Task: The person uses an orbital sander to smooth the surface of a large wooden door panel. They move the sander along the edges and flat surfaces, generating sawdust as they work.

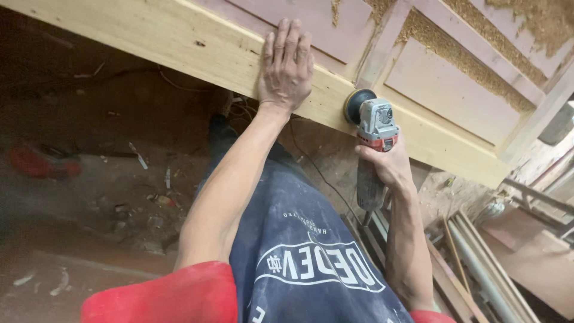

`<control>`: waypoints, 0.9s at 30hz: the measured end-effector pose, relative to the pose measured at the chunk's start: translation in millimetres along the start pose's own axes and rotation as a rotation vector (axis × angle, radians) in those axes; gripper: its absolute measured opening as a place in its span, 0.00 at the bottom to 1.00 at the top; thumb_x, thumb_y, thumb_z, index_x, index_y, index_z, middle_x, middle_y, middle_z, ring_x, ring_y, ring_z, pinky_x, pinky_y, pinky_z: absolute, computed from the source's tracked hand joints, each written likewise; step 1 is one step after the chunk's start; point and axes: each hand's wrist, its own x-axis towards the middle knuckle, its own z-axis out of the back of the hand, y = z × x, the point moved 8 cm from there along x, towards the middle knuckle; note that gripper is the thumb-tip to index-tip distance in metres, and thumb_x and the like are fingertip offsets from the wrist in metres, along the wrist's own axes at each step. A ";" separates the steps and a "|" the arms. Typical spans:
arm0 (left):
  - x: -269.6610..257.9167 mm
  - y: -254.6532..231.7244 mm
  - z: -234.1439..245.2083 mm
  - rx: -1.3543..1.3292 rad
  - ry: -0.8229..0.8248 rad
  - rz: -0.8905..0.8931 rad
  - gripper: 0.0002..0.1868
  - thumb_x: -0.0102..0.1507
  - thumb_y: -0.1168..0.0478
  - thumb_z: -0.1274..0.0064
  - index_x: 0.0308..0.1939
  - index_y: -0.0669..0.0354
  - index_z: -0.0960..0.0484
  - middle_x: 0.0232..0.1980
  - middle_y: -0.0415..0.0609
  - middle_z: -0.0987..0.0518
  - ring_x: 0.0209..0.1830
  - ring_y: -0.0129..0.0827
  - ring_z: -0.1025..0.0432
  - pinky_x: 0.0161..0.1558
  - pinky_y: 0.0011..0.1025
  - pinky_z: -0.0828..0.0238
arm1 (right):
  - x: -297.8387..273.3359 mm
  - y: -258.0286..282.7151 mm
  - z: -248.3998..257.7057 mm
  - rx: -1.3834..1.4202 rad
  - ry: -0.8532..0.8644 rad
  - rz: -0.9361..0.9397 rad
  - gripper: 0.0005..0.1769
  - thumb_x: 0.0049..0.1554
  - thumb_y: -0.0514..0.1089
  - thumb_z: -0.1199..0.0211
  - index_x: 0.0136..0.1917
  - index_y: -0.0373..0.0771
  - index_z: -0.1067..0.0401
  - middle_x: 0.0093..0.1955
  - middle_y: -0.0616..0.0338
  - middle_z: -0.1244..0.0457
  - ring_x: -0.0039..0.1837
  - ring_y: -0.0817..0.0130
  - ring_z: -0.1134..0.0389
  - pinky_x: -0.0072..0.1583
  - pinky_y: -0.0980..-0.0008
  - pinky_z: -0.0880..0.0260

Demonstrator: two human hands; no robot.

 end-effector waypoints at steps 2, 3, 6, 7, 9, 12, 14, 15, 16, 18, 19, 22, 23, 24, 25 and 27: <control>3.6 0.2 2.5 0.025 -0.037 -0.001 0.24 0.77 0.54 0.63 0.74 0.62 0.35 0.80 0.58 0.40 0.82 0.47 0.50 0.82 0.48 0.61 | 12.9 2.8 2.8 -0.045 0.033 -0.008 0.27 0.44 0.40 0.26 0.56 0.38 0.32 0.47 0.65 0.34 0.46 0.76 0.33 0.50 0.70 0.29; 2.5 0.1 4.2 0.035 -0.050 -0.004 0.24 0.77 0.54 0.63 0.73 0.62 0.34 0.80 0.57 0.40 0.82 0.46 0.49 0.81 0.48 0.60 | 18.5 3.3 4.8 -0.066 0.047 -0.016 0.26 0.44 0.40 0.26 0.55 0.38 0.31 0.46 0.66 0.34 0.45 0.76 0.33 0.49 0.70 0.29; 0.7 -0.5 1.7 0.060 -0.022 0.001 0.24 0.77 0.54 0.62 0.73 0.63 0.33 0.79 0.58 0.38 0.81 0.46 0.47 0.81 0.46 0.58 | 41.0 16.5 23.0 -0.126 0.066 0.022 0.23 0.47 0.40 0.27 0.56 0.37 0.28 0.46 0.64 0.34 0.45 0.76 0.34 0.49 0.70 0.30; 2.6 -0.3 2.0 0.052 -0.029 0.005 0.23 0.77 0.54 0.62 0.73 0.62 0.32 0.79 0.57 0.37 0.81 0.46 0.47 0.81 0.46 0.58 | 50.4 23.2 27.4 -0.114 0.085 0.045 0.22 0.48 0.40 0.27 0.56 0.37 0.28 0.46 0.65 0.34 0.45 0.76 0.34 0.50 0.71 0.30; 4.3 0.9 3.9 0.038 -0.041 0.013 0.22 0.77 0.54 0.62 0.72 0.60 0.31 0.78 0.55 0.36 0.81 0.46 0.46 0.81 0.46 0.57 | 66.0 35.7 32.7 -0.090 0.124 0.089 0.21 0.49 0.40 0.28 0.56 0.37 0.28 0.47 0.65 0.35 0.46 0.76 0.35 0.51 0.71 0.31; 3.9 1.4 6.4 0.037 -0.036 0.008 0.23 0.76 0.54 0.62 0.71 0.61 0.30 0.77 0.56 0.35 0.80 0.45 0.45 0.80 0.45 0.57 | 74.6 40.2 43.5 -0.098 0.043 0.073 0.25 0.46 0.40 0.27 0.56 0.41 0.31 0.46 0.66 0.34 0.44 0.76 0.34 0.49 0.71 0.30; 4.4 1.5 7.3 0.025 -0.027 0.019 0.23 0.76 0.54 0.62 0.71 0.61 0.29 0.77 0.56 0.35 0.80 0.45 0.45 0.80 0.45 0.56 | 71.3 40.2 35.9 -0.110 0.118 0.125 0.26 0.46 0.39 0.27 0.56 0.38 0.31 0.47 0.65 0.35 0.46 0.75 0.35 0.50 0.70 0.31; 4.3 0.4 7.1 0.016 -0.021 0.027 0.23 0.76 0.54 0.62 0.71 0.61 0.29 0.77 0.55 0.35 0.80 0.45 0.45 0.80 0.45 0.56 | 67.4 38.9 32.6 -0.121 0.156 0.147 0.26 0.46 0.39 0.26 0.57 0.37 0.31 0.48 0.65 0.35 0.46 0.75 0.35 0.51 0.70 0.31; 3.7 -1.1 7.4 0.007 -0.024 0.031 0.23 0.76 0.54 0.62 0.71 0.61 0.29 0.77 0.55 0.35 0.80 0.45 0.45 0.80 0.45 0.55 | 65.3 37.7 35.1 -0.133 0.131 0.158 0.28 0.45 0.39 0.26 0.58 0.37 0.33 0.48 0.65 0.35 0.48 0.76 0.35 0.52 0.70 0.30; 6.9 2.4 8.8 0.003 -0.042 0.041 0.22 0.76 0.54 0.61 0.70 0.61 0.28 0.77 0.55 0.34 0.80 0.45 0.45 0.80 0.46 0.55 | 68.1 39.4 37.3 -0.154 0.087 0.196 0.32 0.44 0.39 0.24 0.59 0.36 0.36 0.50 0.65 0.35 0.50 0.77 0.34 0.55 0.70 0.29; 5.4 3.3 8.5 0.029 -0.045 0.030 0.22 0.76 0.54 0.62 0.70 0.61 0.28 0.77 0.55 0.35 0.80 0.45 0.44 0.80 0.46 0.55 | 66.5 35.5 36.8 -0.131 0.096 0.172 0.32 0.44 0.39 0.25 0.60 0.36 0.35 0.50 0.65 0.35 0.49 0.76 0.33 0.54 0.70 0.29; 3.0 2.2 3.1 0.074 -0.029 0.006 0.22 0.76 0.55 0.62 0.71 0.62 0.28 0.78 0.56 0.35 0.80 0.46 0.44 0.80 0.46 0.55 | 63.6 26.8 41.6 -0.116 0.108 0.113 0.32 0.44 0.40 0.26 0.60 0.37 0.36 0.49 0.64 0.34 0.47 0.75 0.33 0.52 0.70 0.28; 4.9 3.3 0.5 0.067 -0.008 0.010 0.22 0.76 0.54 0.62 0.70 0.61 0.28 0.78 0.57 0.35 0.80 0.46 0.44 0.80 0.46 0.55 | 64.2 26.0 40.7 -0.148 0.105 0.100 0.33 0.43 0.40 0.25 0.59 0.37 0.37 0.47 0.64 0.35 0.46 0.74 0.33 0.50 0.69 0.28; 7.6 5.1 -1.9 0.061 0.012 0.015 0.22 0.76 0.54 0.62 0.69 0.61 0.28 0.78 0.57 0.35 0.80 0.47 0.43 0.79 0.46 0.56 | 66.1 26.9 41.3 -0.180 0.103 0.087 0.34 0.43 0.40 0.25 0.59 0.37 0.38 0.46 0.64 0.36 0.45 0.74 0.33 0.49 0.68 0.28; 7.1 6.6 -1.9 0.062 0.006 0.011 0.22 0.76 0.54 0.63 0.70 0.61 0.29 0.78 0.57 0.36 0.80 0.47 0.43 0.80 0.46 0.56 | 65.5 27.8 40.8 -0.140 0.102 0.099 0.33 0.44 0.41 0.25 0.59 0.37 0.37 0.47 0.64 0.35 0.46 0.74 0.33 0.49 0.68 0.28; 4.7 6.4 -3.1 0.059 0.000 0.000 0.23 0.76 0.54 0.64 0.72 0.61 0.30 0.78 0.57 0.36 0.80 0.48 0.43 0.80 0.46 0.56 | 66.3 29.2 41.6 -0.057 0.097 0.115 0.32 0.46 0.42 0.26 0.61 0.36 0.35 0.49 0.62 0.34 0.47 0.74 0.33 0.51 0.69 0.28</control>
